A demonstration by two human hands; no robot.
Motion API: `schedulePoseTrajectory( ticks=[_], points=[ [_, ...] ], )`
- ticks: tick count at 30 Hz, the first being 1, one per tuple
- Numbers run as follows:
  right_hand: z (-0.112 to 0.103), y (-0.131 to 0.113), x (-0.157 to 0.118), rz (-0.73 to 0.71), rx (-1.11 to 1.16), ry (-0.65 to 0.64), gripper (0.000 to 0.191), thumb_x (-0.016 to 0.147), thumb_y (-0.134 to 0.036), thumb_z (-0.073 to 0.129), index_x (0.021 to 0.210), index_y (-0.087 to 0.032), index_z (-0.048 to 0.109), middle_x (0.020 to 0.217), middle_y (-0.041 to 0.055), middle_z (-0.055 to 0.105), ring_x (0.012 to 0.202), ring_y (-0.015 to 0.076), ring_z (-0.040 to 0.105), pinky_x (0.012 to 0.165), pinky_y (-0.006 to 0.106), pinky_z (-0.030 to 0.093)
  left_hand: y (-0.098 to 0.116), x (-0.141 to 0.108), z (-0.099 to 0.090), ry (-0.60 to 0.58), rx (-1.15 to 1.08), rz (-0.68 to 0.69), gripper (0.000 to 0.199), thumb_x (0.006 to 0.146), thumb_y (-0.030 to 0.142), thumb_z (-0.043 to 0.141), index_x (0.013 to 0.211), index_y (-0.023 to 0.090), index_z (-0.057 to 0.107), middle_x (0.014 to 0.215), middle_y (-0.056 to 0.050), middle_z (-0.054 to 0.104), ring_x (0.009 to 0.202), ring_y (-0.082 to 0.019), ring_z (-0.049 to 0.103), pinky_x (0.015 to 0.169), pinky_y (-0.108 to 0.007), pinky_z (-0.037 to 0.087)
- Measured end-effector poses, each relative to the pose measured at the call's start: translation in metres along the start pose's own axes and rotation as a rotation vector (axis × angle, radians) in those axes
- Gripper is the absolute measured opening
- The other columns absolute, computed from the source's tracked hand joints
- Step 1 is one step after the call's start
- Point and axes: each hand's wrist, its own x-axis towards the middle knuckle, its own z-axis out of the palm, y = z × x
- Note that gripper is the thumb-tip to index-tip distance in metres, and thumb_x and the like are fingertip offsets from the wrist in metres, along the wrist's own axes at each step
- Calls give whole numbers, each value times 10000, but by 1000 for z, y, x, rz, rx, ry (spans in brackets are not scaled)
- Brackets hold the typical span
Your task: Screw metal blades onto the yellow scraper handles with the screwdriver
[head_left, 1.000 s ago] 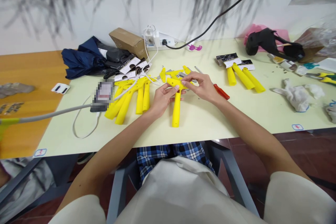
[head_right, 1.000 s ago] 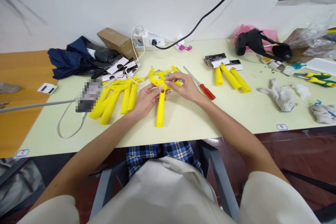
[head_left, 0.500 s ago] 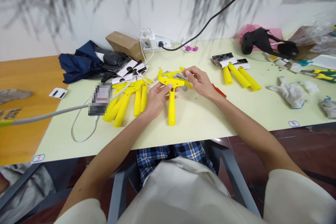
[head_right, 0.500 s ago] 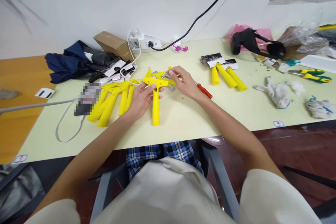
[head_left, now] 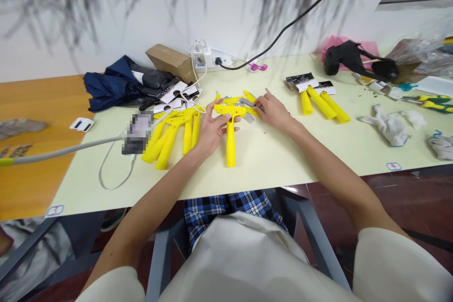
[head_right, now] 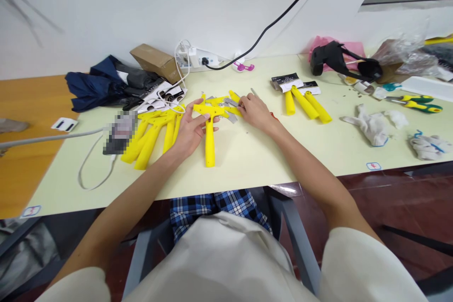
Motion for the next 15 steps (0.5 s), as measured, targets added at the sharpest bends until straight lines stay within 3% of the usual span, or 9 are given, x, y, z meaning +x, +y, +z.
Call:
schedulePoseTrajectory(
  ticks=[4,11,15],
  points=[
    [0,1,-1,-2,24,5,352,1076,-364,608,1260,-161,829,1237,213,713,1189,415,664,992,581,585,0,-1,1,-15,18,-24,747,840,313,914,1481,352,534,1190,-45,812,1053,-298,864,893,-440,723],
    [-1,-7,-1,-20,-127,0,330,1064,-232,531,1223,-120,798,1265,241,737,1153,430,664,998,565,550,-4,-2,1,-65,95,-7,603,836,337,939,1288,306,541,923,14,786,960,-294,874,824,-415,719],
    [0,-10,-2,-12,-186,11,374,1070,-192,510,1355,-87,728,1280,264,734,1174,428,662,999,529,539,-10,0,-1,-100,138,-20,594,831,364,953,1233,297,521,875,24,783,908,-287,876,752,-356,687]
  ],
)
